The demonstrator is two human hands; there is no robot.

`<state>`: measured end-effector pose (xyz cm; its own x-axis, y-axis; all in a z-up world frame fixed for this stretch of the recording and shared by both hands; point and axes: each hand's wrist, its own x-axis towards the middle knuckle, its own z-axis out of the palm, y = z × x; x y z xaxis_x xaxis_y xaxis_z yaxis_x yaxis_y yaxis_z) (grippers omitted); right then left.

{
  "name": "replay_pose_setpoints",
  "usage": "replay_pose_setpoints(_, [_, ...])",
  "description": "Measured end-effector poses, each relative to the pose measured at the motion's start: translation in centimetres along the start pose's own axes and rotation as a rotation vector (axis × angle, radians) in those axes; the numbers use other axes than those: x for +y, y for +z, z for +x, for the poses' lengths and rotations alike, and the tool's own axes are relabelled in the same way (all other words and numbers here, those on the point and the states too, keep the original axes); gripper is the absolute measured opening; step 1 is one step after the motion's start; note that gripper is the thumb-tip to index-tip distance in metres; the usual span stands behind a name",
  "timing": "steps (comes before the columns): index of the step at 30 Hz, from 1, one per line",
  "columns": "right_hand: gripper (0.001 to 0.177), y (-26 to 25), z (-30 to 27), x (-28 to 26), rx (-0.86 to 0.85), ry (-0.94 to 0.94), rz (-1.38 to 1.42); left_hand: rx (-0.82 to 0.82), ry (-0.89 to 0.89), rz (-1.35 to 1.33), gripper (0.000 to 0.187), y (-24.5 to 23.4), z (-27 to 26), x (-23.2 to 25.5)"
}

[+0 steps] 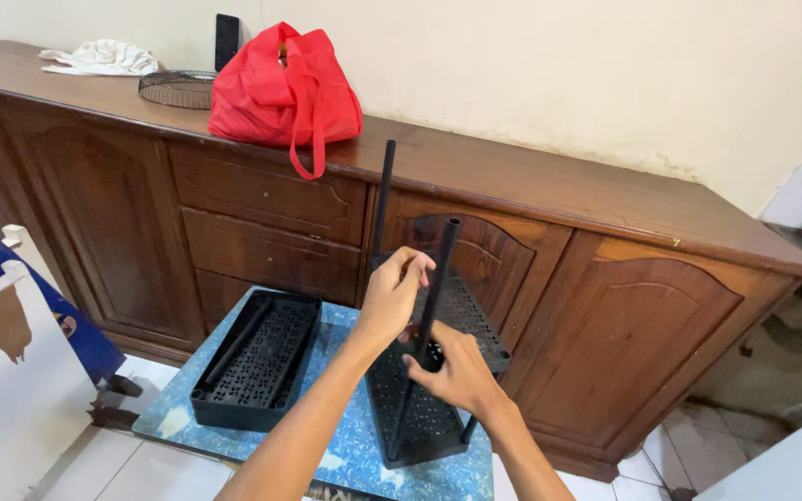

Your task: The person assembles a black plastic two-tier rack by inserting four black cylindrical legs into the corner holes of the trays. They handle each leg one at a time, aligning and pushing them into place on a small table.

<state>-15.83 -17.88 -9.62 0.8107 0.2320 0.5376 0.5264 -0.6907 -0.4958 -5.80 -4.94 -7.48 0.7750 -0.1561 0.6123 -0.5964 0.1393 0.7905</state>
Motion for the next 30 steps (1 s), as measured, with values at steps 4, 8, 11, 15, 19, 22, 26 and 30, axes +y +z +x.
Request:
replay_pose_setpoints(4, [0.041, -1.5, -1.2, 2.0, 0.059, 0.051, 0.079, 0.185, 0.18, 0.362, 0.028, -1.9, 0.9, -0.9])
replay_pose_setpoints(8, [0.036, -2.5, -2.2, 5.7, 0.035, 0.067, 0.544, 0.356, 0.116, 0.609, 0.056, -3.9, 1.7, -1.4])
replay_pose_setpoints(11, [0.035, -3.7, -3.0, 9.0, 0.039, 0.044, 0.654, 0.396, 0.086, 0.609, 0.061, -5.1, 2.1, -1.8])
replay_pose_setpoints(15, [0.022, -4.5, -3.3, 13.4, 0.107, 0.044, 0.771, 0.198, -0.076, 0.351, 0.029, -6.2, 2.2, -2.7])
replay_pose_setpoints(19, [0.015, -4.5, -2.6, 16.6, 0.351, 0.222, 0.637, 0.057, -0.036, 0.183, 0.021, -6.7, 0.8, -2.4])
replay_pose_setpoints(22, [0.032, -4.7, -1.2, 17.1, 0.523, 0.209, 0.453, 0.047, -0.04, 0.25, 0.022, -6.7, -0.2, -1.1])
replay_pose_setpoints(26, [0.066, -5.0, 0.2, 13.8, 0.722, 0.283, 0.053, 0.062, -0.072, 0.337, 0.023, -6.4, -1.0, 1.0])
replay_pose_setpoints(30, [0.09, -5.9, 1.5, 7.7, 0.859, 0.15, -0.346, 0.048, -0.065, 0.335, 0.022, -5.9, -1.7, 2.3])
